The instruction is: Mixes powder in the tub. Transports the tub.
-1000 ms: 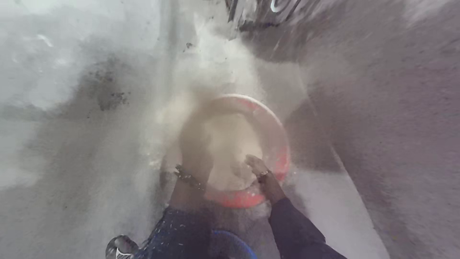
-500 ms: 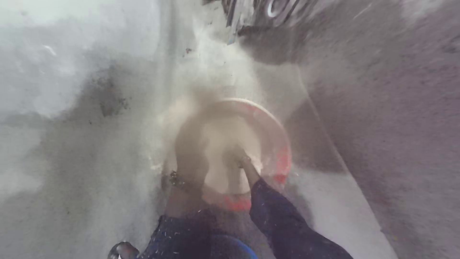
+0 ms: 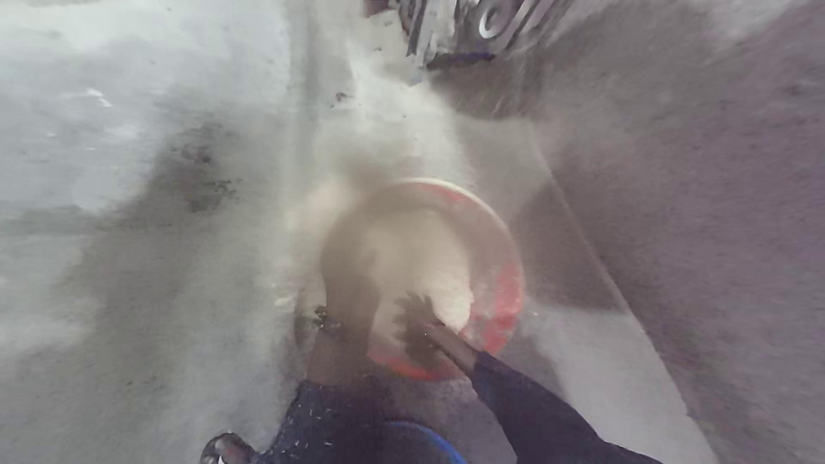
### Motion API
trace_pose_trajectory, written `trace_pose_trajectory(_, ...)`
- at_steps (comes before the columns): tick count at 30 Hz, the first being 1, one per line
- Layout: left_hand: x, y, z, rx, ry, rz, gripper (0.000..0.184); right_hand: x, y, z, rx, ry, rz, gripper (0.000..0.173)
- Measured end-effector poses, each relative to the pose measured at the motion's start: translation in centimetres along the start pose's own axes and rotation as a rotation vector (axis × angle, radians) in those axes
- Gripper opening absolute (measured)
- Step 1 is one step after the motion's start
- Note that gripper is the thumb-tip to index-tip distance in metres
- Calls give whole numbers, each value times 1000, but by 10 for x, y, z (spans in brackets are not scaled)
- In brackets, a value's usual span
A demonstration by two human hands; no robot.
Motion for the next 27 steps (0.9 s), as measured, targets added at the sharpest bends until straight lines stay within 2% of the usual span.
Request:
trace_pose_trajectory(2, 4, 3, -6, -69, 25, -16, 48, -18, 8, 16, 65, -17, 141, 40)
trace_pose_trajectory(4, 4, 5, -7, -67, 36, -21, 50, -31, 23, 36, 166, -80, 331, 47)
trace_pose_trajectory(7, 3, 10, -1, -32, -6, -13, 52, -39, 42, 81, 356, -281, 574, 53)
trace_pose_trajectory(9, 7, 13, -2, -25, -23, -18, 51, -50, 37, 111, 658, -408, 710, 68)
trace_pose_trajectory(11, 9, 14, -1, -28, -44, -4, 50, -62, 21, 120, 997, -532, 797, 81)
trace_pose_trajectory(13, 8, 14, 2, -30, -44, -9, 51, -65, 8, 110, 1112, -598, 817, 87)
trace_pose_trajectory(14, 6, 13, 2, -26, -26, -13, 51, -69, 4, 96, 1092, -611, 750, 83)
trace_pose_trajectory(16, 4, 10, 0, -55, 5, -34, 50, -76, -1, 65, 1066, -531, 616, 65)
trace_pose_trajectory(17, 4, 9, -1, -69, 10, -43, 49, -68, 1, 58, 1096, -499, 603, 57)
trace_pose_trajectory(19, 2, 10, 1, -47, 9, -24, 49, -46, 6, 55, 1186, -540, 592, 40)
trace_pose_trajectory(22, 1, 13, 3, 15, 13, 11, 50, -34, 7, 53, 1515, -549, 668, 29)
trace_pose_trajectory(24, 7, 15, -2, -19, -17, -5, 47, -28, 21, 47, 1534, -542, 652, 38)
trace_pose_trajectory(26, 13, 12, 0, -47, -43, 1, 44, -30, 56, 32, 1319, -437, 646, 48)
trace_pose_trajectory(27, 13, 9, 1, -51, -33, -8, 45, -36, 76, 25, 1136, -374, 638, 58)
Point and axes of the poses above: each hand's wrist, its own x-axis towards the middle knuckle, its own y-axis out of the back of the hand, z = x × y, the point moved 7 cm from there along x, towards the middle knuckle, and after that the axes turned 14 degrees about x, right-handed, at the moved point
